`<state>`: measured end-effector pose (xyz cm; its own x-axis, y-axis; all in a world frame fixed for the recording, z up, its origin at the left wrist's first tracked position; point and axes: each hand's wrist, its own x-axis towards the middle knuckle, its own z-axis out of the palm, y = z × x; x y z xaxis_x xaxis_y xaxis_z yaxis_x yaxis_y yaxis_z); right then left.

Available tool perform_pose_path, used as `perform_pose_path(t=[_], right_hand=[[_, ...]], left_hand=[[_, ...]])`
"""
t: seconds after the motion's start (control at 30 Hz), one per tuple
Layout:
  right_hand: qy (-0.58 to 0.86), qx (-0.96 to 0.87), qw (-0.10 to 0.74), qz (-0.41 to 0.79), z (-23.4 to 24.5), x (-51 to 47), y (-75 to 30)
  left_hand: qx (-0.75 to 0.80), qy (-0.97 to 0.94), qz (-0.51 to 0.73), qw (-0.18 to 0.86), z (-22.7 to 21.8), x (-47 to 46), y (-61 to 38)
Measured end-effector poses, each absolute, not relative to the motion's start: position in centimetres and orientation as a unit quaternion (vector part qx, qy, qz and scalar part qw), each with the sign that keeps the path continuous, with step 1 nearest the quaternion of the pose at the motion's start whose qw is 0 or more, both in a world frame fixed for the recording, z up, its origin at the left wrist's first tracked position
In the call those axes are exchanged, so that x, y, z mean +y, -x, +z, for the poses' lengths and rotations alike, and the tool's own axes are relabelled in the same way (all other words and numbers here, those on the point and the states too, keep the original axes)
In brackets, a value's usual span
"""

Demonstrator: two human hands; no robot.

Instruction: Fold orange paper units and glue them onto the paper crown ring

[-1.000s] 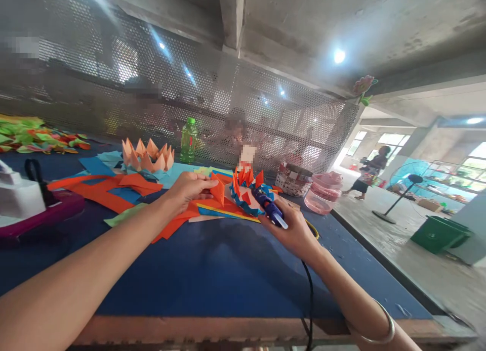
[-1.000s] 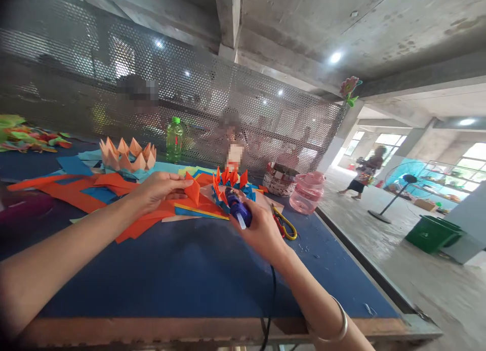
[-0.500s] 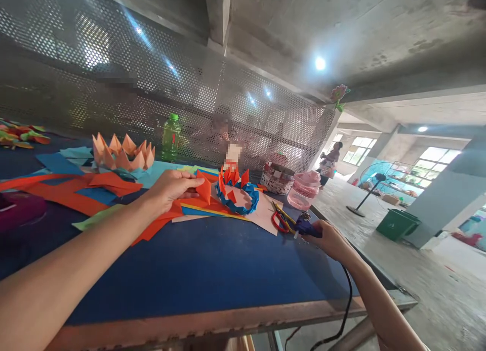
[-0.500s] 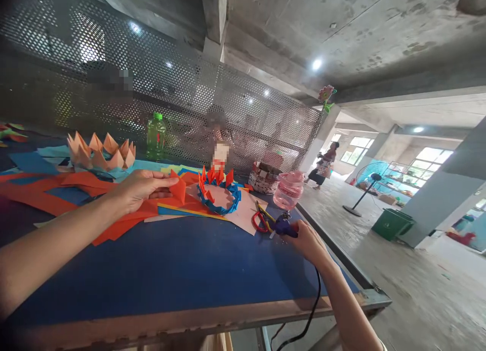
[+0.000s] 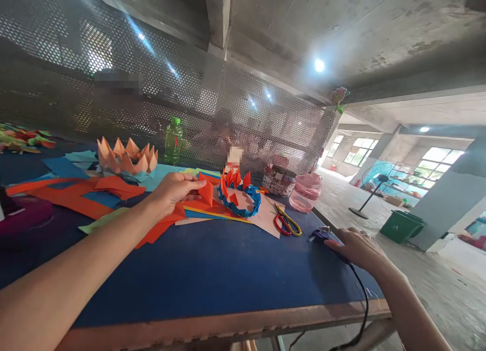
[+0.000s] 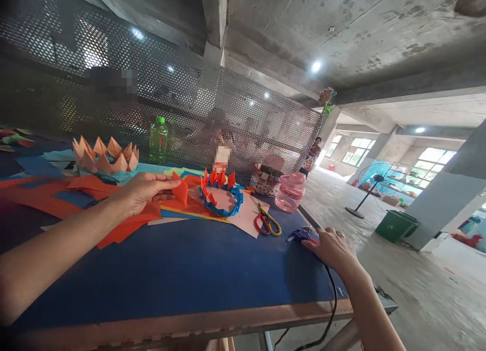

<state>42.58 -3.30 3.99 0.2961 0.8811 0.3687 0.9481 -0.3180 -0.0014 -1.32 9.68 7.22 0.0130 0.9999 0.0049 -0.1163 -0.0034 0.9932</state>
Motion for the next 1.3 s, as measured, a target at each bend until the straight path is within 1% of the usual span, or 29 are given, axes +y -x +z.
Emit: perform_pose_path(t=[0.07, 0.17, 0.23, 0.3, 0.4, 0.53, 0.63, 0.73, 0.83, 0.97, 1.07, 1.17, 1.3], right_hand=[[0.763, -0.618, 0.124, -0.147, 5.3, -3.1, -39.3], [0.652, -0.739, 0.165, -0.038, 6.9, -1.5, -33.1], [0.587, -0.791, 0.17, -0.016, 7.3, 0.3, -29.2], [0.543, -0.822, 0.166, -0.035, 6.9, 2.2, -26.4], [0.533, -0.833, 0.133, -0.068, 5.2, 4.5, -24.3], [0.509, -0.843, 0.163, -0.064, 1.8, 7.0, -24.5], [0.5, -0.838, 0.196, -0.095, 0.4, 7.5, -24.5], [0.442, -0.864, 0.21, -0.12, 0.8, 5.1, -23.2], [0.361, -0.899, 0.219, -0.121, 1.6, 2.1, -21.0], [0.292, -0.922, 0.214, -0.135, 1.8, -0.1, -19.6], [0.257, -0.93, 0.221, -0.14, 1.6, -0.8, -20.3], [0.237, -0.932, 0.234, -0.14, 1.5, -1.0, -21.2], [0.272, -0.923, 0.255, -0.094, 1.6, -0.6, -21.9]], left_hand=[[0.467, -0.477, 0.524, 0.529, 7.3, 9.5, 1.3], [0.468, -0.481, 0.517, 0.53, 7.4, 9.4, 1.3], [0.467, -0.484, 0.513, 0.533, 7.4, 9.5, 1.3], [0.465, -0.487, 0.514, 0.532, 7.3, 9.6, 1.4], [0.468, -0.487, 0.523, 0.52, 7.1, 9.5, 1.5], [0.474, -0.486, 0.537, 0.501, 6.7, 9.5, 1.5], [0.469, -0.492, 0.545, 0.491, 6.9, 9.8, 1.7], [0.443, -0.501, 0.565, 0.483, 8.0, 9.1, 1.9], [0.39, -0.512, 0.605, 0.47, 9.6, 8.3, 2.3], [0.343, -0.539, 0.621, 0.454, 10.9, 6.8, 1.7], [0.357, -0.582, 0.573, 0.454, 10.9, 5.2, 0.1], [0.397, -0.689, 0.448, 0.409, 10.7, 4.1, -1.2], [0.423, -0.753, 0.343, 0.371, 10.4, 4.1, -1.4]])
